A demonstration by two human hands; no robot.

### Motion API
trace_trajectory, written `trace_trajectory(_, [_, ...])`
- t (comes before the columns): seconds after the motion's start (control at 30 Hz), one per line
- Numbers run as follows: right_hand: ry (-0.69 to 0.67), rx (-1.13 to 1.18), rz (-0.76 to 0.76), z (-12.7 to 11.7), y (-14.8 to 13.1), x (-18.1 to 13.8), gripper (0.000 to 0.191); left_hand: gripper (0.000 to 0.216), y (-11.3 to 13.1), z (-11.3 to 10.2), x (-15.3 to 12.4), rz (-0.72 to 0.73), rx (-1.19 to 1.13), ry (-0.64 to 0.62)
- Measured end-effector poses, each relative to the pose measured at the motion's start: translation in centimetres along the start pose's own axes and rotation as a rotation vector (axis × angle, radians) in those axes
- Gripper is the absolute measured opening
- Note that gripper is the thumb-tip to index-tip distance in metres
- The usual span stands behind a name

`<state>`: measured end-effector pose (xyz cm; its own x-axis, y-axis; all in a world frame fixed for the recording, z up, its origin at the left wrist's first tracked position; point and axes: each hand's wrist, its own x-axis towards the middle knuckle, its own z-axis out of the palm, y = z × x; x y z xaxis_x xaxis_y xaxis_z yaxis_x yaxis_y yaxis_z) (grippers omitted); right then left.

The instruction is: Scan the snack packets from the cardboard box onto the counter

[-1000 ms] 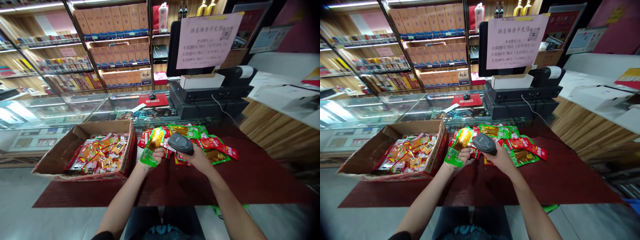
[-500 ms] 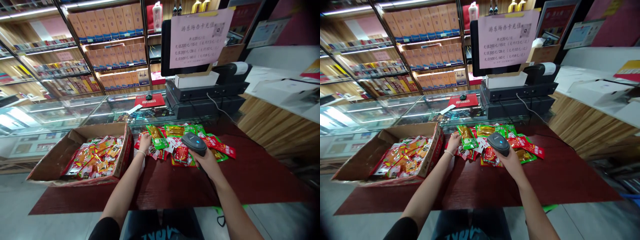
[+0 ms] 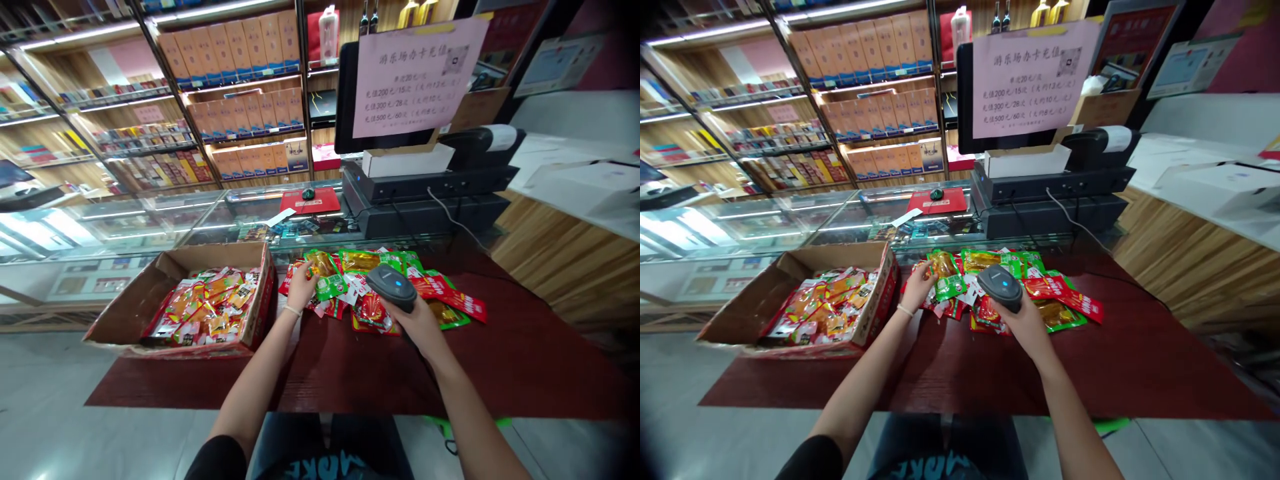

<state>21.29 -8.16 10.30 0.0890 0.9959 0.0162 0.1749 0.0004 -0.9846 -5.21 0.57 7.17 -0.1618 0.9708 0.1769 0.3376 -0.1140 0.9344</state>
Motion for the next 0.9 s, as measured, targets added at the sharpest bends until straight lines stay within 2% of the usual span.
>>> trace_trajectory(0.1, [-0.015,0.007,-0.038,0.9,-0.9,0.2,0.040,0.036,2.4,-1.3,-1.2,0.056,-0.129,0.017])
trace_trajectory(0.2, [-0.045,-0.032,-0.058,3.0,-2.4,0.4,0.033,0.034,5.5,-3.9,-2.7,0.133,-0.231,0.004])
trace_trajectory(0.3, [-0.090,-0.131,-0.072,6.2,-4.0,0.4,0.030,0.033,7.5,-8.2,-4.1,0.185,-0.230,0.023])
trace_trajectory(0.37, [-0.159,-0.145,-0.088,8.7,-4.8,0.5,0.030,0.031,7.6,-11.8,-4.7,0.192,-0.164,0.073])
trace_trajectory(0.43, [-0.237,-0.130,-0.114,11.4,-5.4,0.6,0.030,0.028,6.6,-15.7,-5.1,0.168,-0.079,0.134])
trace_trajectory(0.53, [-0.351,-0.137,-0.127,15.6,-5.9,0.8,0.033,0.024,3.9,-21.5,-5.2,0.088,0.037,0.217])
trace_trajectory(0.63, [-0.412,-0.173,-0.188,19.6,-6.5,0.9,0.033,0.023,0.9,-26.1,-4.8,0.019,0.179,0.243])
trace_trajectory(0.7, [-0.423,-0.175,-0.235,21.9,-7.0,1.0,0.031,0.022,-0.6,-28.3,-4.2,0.004,0.265,0.230])
trace_trajectory(0.8, [-0.442,-0.194,-0.247,24.6,-7.3,1.0,0.027,0.021,-2.1,-30.1,-2.8,0.011,0.416,0.173])
trace_trajectory(0.9, [-0.447,-0.219,-0.240,26.2,-7.0,1.3,0.027,0.027,-3.2,-30.6,-0.9,-0.006,0.649,-0.004])
